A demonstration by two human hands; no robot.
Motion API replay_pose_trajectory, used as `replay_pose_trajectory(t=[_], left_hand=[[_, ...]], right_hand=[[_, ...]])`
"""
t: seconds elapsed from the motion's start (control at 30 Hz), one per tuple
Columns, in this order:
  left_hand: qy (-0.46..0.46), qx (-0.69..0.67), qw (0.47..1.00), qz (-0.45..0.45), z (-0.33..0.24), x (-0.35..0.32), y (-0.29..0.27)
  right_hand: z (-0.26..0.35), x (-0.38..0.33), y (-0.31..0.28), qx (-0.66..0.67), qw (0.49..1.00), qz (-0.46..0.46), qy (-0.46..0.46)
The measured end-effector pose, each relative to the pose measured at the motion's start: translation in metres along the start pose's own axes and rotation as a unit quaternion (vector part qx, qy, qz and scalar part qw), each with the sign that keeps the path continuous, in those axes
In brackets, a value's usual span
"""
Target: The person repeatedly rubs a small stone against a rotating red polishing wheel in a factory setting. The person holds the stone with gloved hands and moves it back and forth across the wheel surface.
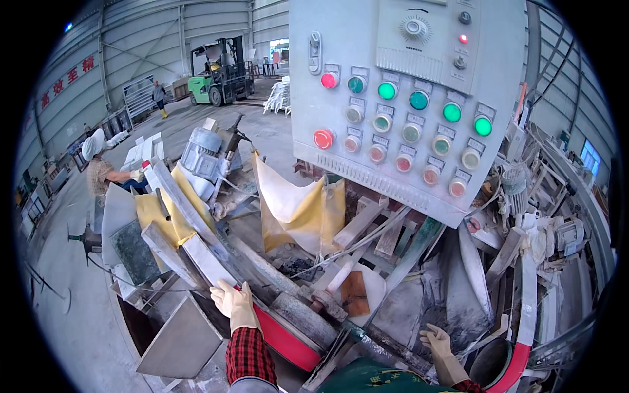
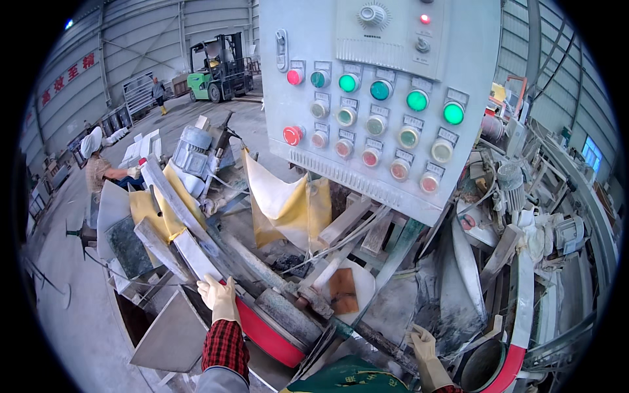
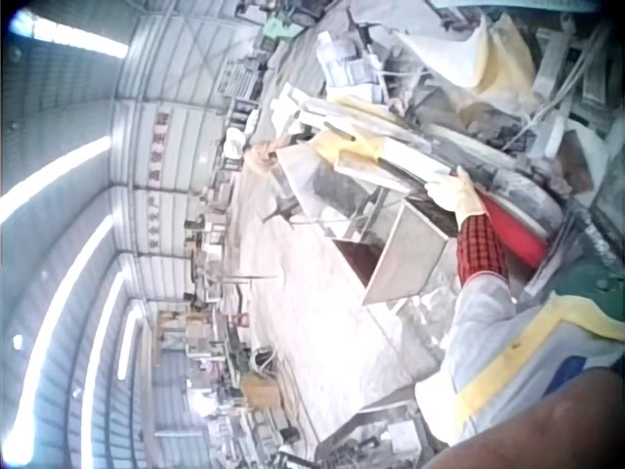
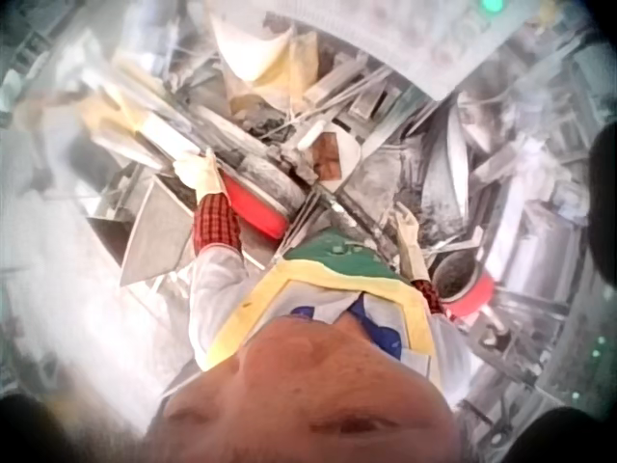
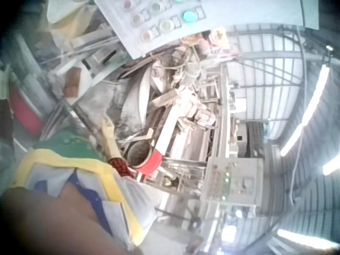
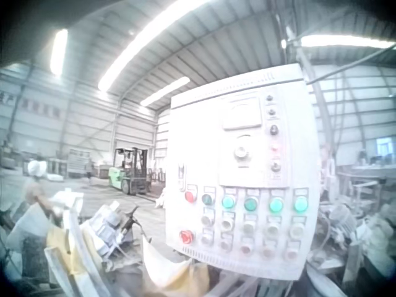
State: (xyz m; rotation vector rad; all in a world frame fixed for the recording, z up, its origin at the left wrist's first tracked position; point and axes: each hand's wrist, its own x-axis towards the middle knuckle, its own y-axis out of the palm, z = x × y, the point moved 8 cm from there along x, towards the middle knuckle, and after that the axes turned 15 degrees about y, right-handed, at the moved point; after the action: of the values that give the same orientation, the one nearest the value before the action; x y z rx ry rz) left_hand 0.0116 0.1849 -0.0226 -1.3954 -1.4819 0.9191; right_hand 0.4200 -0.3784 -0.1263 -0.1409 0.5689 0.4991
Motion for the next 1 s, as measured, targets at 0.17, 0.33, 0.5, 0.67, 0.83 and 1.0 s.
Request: replay_pose_trajectory(t=[0.17,0.33,0.5,0.67,0.83,1.0], left_hand=[[-0.034,-0.069,0.997,-0.010,-0.006,0.003,-0.015],[-0.045,-0.080,0.994,-0.064,0.000,0.003,-0.010],[-0.046,-0.083,0.989,-0.109,-0.004,-0.001,-0.011],[-0.045,-0.059,0.989,-0.124,-0.007,-0.005,-0.018],[-0.058,-0.078,0.991,-0.094,-0.013,-0.010,-0.018],[-0.038,-0.215,0.962,-0.166,0.010,0.008,0.010]], right_hand=[[-0.016,-0.004,-0.008,0.014,0.999,-0.026,0.026],[-0.023,0.001,0.002,0.002,0.999,-0.030,0.033],[-0.024,0.006,0.010,-0.008,0.999,-0.002,0.039],[-0.011,-0.001,0.030,-0.039,0.997,0.005,0.069],[-0.015,-0.002,0.033,-0.056,0.996,0.020,0.067],[-0.035,0.006,0.023,-0.054,0.995,0.052,0.059]])
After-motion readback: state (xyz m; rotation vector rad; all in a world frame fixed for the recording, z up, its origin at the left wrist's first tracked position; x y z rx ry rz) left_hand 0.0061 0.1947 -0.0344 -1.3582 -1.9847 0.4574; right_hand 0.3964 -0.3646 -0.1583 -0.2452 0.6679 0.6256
